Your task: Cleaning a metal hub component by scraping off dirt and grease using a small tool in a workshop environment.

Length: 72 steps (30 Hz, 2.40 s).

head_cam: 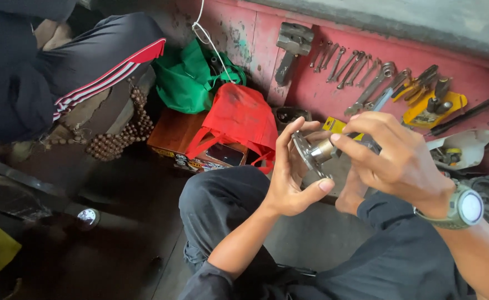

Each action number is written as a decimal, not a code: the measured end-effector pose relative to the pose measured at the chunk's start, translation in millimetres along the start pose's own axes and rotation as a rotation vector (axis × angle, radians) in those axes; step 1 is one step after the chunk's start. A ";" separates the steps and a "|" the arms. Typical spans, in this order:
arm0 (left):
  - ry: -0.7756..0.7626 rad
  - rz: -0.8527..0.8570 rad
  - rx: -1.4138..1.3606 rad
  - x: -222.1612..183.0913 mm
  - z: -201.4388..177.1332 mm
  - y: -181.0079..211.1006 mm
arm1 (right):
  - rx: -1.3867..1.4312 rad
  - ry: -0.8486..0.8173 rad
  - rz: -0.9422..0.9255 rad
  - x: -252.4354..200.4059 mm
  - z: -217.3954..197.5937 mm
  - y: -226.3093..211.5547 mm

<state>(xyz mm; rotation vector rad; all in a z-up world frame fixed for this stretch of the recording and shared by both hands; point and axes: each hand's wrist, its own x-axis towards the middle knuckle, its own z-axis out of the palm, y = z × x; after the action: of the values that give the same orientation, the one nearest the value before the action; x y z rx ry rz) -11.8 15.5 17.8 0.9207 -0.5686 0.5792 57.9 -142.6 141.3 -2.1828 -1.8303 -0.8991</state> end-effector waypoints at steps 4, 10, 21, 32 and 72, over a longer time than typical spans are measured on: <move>-0.003 0.002 0.012 -0.1 0.7 1.9 | -0.013 -0.017 0.008 1.5 -3.8 2.4; -0.016 -0.002 0.036 1.4 2.0 3.0 | 0.003 -0.024 -0.010 1.3 -4.8 3.6; -0.020 -0.006 0.022 0.0 0.0 1.1 | 0.005 -0.010 -0.046 5.2 -7.8 -3.4; -0.027 -0.039 -0.009 -0.1 -2.5 1.9 | 0.048 -0.030 -0.081 0.7 -5.5 0.9; 0.001 -0.037 0.009 -3.3 -2.2 5.6 | -0.118 0.056 -0.112 0.1 -14.1 4.9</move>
<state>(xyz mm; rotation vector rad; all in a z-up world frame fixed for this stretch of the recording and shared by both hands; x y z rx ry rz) -17.4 19.4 17.7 0.9377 -0.5475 0.5492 57.7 -150.5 153.9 -2.1151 -1.9351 -1.1061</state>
